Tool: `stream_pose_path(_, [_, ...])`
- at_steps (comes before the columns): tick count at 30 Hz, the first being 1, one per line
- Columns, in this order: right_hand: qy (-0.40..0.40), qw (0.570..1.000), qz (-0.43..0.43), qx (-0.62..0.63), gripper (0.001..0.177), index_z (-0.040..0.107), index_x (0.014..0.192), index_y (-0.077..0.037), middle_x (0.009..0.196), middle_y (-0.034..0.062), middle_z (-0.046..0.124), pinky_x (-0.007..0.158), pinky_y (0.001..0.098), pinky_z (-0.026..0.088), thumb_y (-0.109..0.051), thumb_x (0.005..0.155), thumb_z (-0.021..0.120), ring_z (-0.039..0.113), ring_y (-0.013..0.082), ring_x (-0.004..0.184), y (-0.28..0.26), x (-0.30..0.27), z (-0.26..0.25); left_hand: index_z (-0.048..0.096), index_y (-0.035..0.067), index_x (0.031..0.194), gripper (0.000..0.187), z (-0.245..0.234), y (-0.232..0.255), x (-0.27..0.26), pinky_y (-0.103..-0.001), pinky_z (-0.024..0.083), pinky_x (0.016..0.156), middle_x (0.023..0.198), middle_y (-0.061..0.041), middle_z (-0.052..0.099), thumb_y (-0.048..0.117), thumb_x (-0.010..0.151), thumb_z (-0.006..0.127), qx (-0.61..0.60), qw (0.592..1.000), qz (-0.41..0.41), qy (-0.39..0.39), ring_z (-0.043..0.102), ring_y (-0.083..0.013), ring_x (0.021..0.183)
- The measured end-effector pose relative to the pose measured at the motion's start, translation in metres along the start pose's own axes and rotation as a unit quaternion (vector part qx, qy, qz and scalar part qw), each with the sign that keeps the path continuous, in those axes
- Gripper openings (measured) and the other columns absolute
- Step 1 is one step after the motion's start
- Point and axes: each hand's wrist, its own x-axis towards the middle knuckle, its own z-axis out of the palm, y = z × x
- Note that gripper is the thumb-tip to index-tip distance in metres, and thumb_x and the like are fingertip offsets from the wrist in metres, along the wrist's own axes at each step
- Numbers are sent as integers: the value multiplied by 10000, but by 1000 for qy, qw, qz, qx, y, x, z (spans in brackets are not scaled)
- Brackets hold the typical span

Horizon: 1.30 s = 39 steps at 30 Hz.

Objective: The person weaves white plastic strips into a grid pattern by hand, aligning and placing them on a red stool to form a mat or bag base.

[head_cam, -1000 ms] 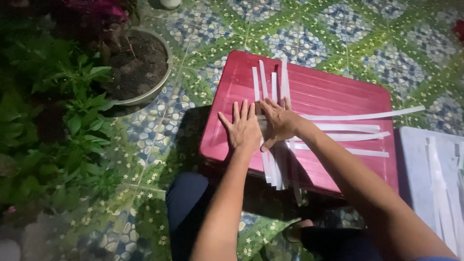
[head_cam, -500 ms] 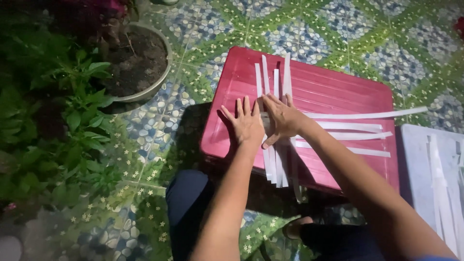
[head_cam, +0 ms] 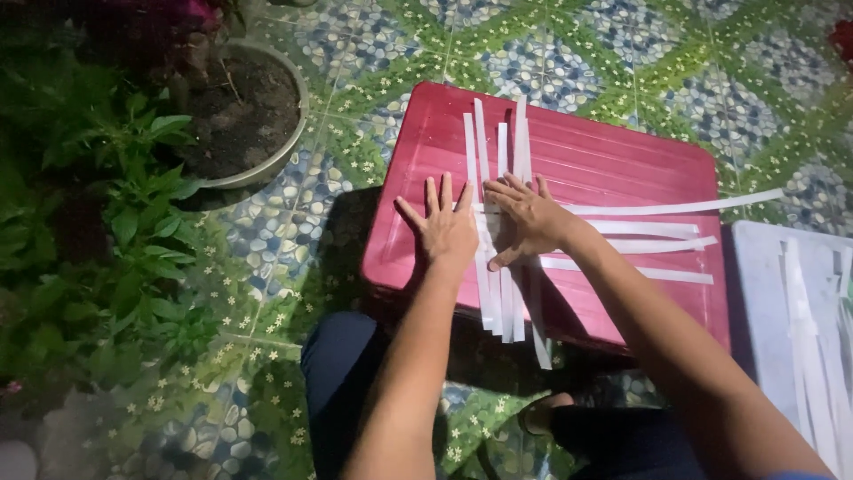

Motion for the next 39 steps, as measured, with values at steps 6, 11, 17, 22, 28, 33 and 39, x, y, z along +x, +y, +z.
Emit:
stream_pose_path(6, [3, 999, 3, 33, 1254, 236, 1388, -142, 1445, 35, 253, 1025, 627, 103, -739, 396, 719, 203, 296, 1333, -1, 0, 1, 220, 371, 1362, 439, 11, 5, 16, -691, -93, 992, 1474, 22, 150, 322, 926, 209, 65, 998, 7, -27, 50, -237, 1364])
stream_pose_path(11, [16, 999, 4, 44, 1257, 253, 1372, -111, 1439, 62, 263, 1031, 625, 112, -751, 391, 711, 206, 292, 1334, -5, -8, -6, 191, 351, 1376, 457, -2, 11, -1, -701, -78, 976, 1479, -3, 130, 295, 925, 246, 20, 999, -34, -22, 60, -258, 1363])
stream_pose_path(17, [32, 997, -2, 65, 1247, 284, 1345, -31, 1421, 115, 285, 1015, 648, 120, -728, 414, 734, 202, 314, 1332, -2, -23, -6, 238, 348, 1366, 446, 4, 9, -2, -698, -59, 978, 1474, -12, 160, 297, 924, 275, -8, 999, -53, 6, 64, -255, 1364])
stream_pose_path(22, [41, 997, -10, 71, 1203, 301, 1345, -49, 1419, 105, 295, 1005, 668, 93, -698, 433, 740, 203, 322, 1331, 8, -19, 3, 206, 351, 1375, 450, 1, 11, -1, -701, -64, 975, 1481, -18, 129, 305, 929, 248, 10, 999, -46, -24, 45, -262, 1366])
stream_pose_path(28, [54, 996, -7, 69, 1195, 327, 1329, -54, 1421, 67, 302, 1015, 652, 66, -712, 419, 737, 216, 289, 1332, 9, -16, 8, 216, 348, 1371, 454, 16, 11, 4, -713, -46, 970, 1476, -33, 146, 303, 920, 248, 14, 999, -45, 14, 61, -280, 1362])
stream_pose_path(33, [43, 997, -1, 69, 1209, 311, 1342, -82, 1428, 49, 288, 1035, 626, 68, -752, 416, 706, 221, 258, 1334, 11, -14, 10, 269, 343, 1356, 448, 24, 10, 4, -713, -36, 972, 1459, -45, 208, 295, 911, 293, 11, 997, -33, 69, 122, -288, 1352])
stream_pose_path(39, [82, 993, -6, 89, 1223, 284, 1341, -21, 1388, 161, 323, 1001, 679, 95, -672, 424, 765, 213, 371, 1310, 11, -40, -14, 206, 357, 1371, 446, 9, 12, 1, -700, -29, 980, 1479, -14, 137, 307, 928, 214, 24, 998, -55, -2, 64, -259, 1364])
